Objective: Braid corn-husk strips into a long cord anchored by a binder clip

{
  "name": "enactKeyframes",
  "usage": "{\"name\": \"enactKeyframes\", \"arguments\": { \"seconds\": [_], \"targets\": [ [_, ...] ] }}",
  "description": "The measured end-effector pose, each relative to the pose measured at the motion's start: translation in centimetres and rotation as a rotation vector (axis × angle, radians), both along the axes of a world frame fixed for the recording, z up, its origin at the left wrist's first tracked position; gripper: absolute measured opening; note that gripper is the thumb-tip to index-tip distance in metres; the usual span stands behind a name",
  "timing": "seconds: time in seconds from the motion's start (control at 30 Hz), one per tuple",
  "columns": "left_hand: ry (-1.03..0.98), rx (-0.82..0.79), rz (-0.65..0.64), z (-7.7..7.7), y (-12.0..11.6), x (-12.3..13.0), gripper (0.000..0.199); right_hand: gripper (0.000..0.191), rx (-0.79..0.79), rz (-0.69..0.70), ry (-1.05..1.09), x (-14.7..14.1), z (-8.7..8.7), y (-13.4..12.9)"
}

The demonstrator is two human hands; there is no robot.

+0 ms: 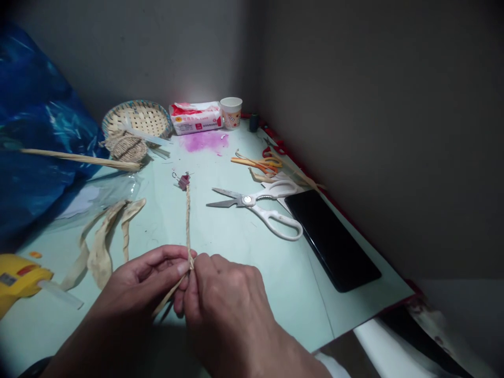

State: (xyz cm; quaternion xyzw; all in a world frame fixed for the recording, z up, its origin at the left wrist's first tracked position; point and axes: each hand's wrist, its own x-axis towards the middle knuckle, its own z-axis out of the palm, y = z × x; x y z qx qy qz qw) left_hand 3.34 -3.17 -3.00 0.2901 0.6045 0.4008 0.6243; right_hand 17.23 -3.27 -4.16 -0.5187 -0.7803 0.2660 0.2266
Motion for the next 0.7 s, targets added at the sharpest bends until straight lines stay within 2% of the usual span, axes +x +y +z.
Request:
{"name": "enactKeyframes", "arguments": {
  "seconds": [0.13,0.2,0.37,0.5,0.7],
  "targets": [
    [0.054,-0.03,0.034,0.5,0.1,0.0,0.025,0.018,0.117,0.032,-0.046,-0.1,-0.5,-0.8],
    [0.056,-0.037,0.026,0.7,0.1,0.0,0.024,0.02,0.053,0.082,0.016,0.5,-0.1,-0.7],
    [0.036,-0.032,0.034,0.4,0.0,0.1,0.02,0.017,-0.179,0.021,0.183,2.1,1.5,1.3],
    [0.035,-0.008,0.037,0.1,-0.1,0.1,0.022,0.019,-0.412,0.114,0.258,2.1,1.7,2.4],
    [0.127,-0.009,0.027,0.1,-0.1,0.1,0.025,0.02,-0.367,0.092,0.188,2.1,1.7,2.4]
  ]
}}
